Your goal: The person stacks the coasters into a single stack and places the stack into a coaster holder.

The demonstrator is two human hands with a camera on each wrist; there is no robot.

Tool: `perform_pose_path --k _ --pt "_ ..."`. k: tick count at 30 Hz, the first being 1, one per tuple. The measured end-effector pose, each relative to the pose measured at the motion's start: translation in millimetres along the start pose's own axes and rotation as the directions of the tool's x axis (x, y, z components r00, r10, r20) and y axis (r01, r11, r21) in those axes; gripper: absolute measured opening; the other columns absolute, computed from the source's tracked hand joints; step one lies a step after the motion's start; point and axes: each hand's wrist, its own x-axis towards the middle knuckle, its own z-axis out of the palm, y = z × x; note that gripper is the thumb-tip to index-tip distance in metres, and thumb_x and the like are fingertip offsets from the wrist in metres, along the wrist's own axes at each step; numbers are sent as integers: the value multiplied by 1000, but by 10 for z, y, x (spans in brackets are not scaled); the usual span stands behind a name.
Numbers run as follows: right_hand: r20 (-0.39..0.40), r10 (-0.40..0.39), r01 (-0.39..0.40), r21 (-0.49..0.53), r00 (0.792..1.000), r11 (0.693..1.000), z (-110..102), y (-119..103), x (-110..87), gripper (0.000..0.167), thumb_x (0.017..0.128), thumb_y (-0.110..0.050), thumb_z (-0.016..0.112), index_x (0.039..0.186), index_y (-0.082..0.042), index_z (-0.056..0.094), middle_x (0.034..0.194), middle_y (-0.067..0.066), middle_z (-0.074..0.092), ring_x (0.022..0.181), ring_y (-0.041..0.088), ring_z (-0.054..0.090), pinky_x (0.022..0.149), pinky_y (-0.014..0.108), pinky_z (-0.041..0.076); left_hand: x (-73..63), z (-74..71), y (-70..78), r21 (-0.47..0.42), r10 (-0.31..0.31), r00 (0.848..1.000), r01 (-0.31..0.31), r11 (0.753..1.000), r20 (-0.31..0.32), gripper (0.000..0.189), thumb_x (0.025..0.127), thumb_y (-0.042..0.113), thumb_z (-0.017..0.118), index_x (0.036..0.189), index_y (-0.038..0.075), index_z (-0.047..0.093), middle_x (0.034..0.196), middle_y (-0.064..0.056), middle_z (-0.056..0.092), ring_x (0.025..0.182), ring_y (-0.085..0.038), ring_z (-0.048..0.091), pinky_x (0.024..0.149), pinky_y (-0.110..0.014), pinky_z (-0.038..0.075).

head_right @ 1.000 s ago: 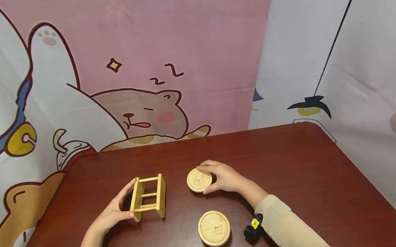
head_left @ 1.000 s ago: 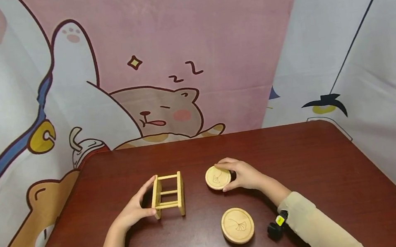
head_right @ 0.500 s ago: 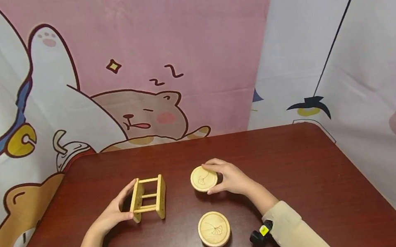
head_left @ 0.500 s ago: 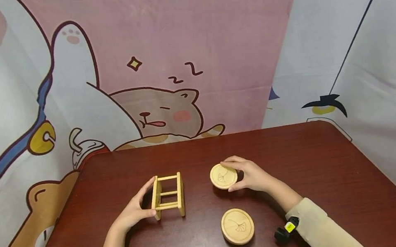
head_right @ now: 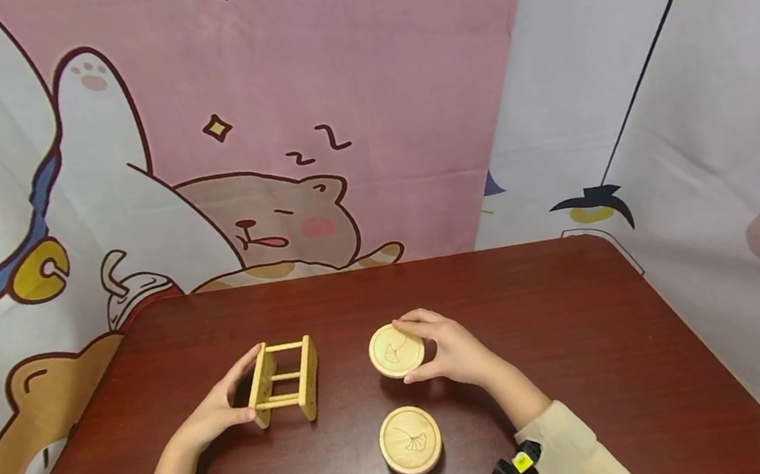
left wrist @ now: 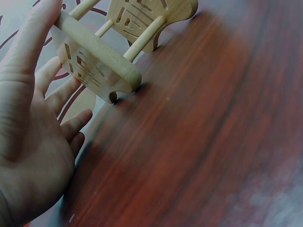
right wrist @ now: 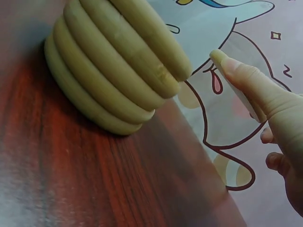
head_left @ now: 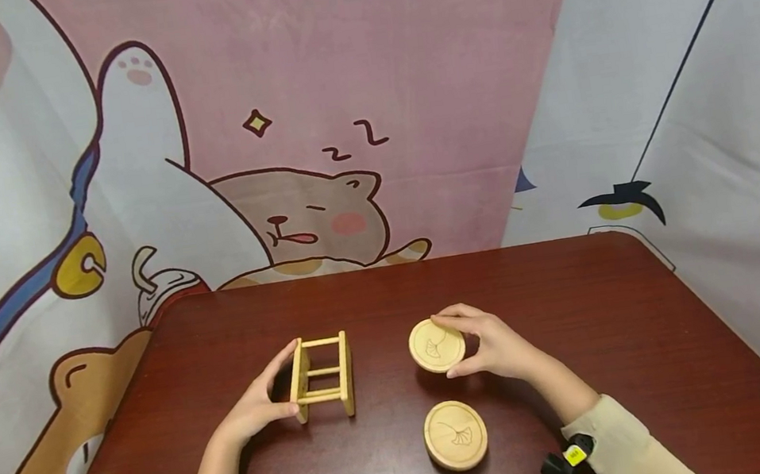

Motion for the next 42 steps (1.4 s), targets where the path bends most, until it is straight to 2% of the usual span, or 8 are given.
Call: perform_pose_path --k 8,14,17,22,29,35,42 --pt "-34 -45 46 15 998 999 4 -104 -108 81 59 -23 92 130 -3 59 123 2 58 111 22 54 93 25 40 -8 6 8 -5 -5 1000 5 1000 6 100 73 17 84 153 23 25 155 -6 24 140 -20 15 100 -68 4" --pt "-40 -57 58 30 998 998 -3 -182 -179 84 56 -22 94 130 -3 59 123 1 57 112 18 54 96 22 37 -9 1 7 -14 7 1000 -7 1000 8 99 73 18 83 153 22 25 155 -6 24 139 -14 17 100 -68 4" --pt "-34 -59 60 27 998 998 -3 -217 -219 84 58 -27 93 131 -3 58 123 0 57 112 17 54 96 23 38 -6 -1 6 -16 5 1000 -5 1000 8 99 73 18 83 153 23 25 155 -6 24 139 -13 18 100 -67 3" --pt "-16 -60 60 24 998 998 7 -275 -290 84 60 -37 90 131 -5 58 124 -2 56 113 17 53 96 26 38 -7 -5 1 -16 -6 1000 6 1000 5 99 73 18 84 153 24 25 155 -6 24 140 -20 16 101 -68 4" --pt "7 -95 95 41 995 995 32 -346 -362 84 61 -36 89 131 -2 58 125 2 56 113 20 53 97 28 39 -10 -10 5 -15 -6 1000 6 1000 7 98 74 21 83 153 24 25 155 -6 24 140 -29 15 100 -68 6" --pt "18 -108 107 39 994 993 67 -367 -453 84 60 -38 89 131 -4 58 125 2 56 113 19 53 97 27 39 -11 -8 7 -17 -5 1000 5 1000 8 98 74 21 83 153 24 25 155 -6 24 140 -28 15 100 -68 5" --pt "23 -135 133 72 991 989 112 -407 -540 86 57 -36 90 128 1 59 123 8 56 111 24 54 96 27 40 -1 -6 -1 -26 6 1000 -6 1000 10 98 74 19 83 153 23 26 155 -8 24 139 -19 17 101 -66 4"
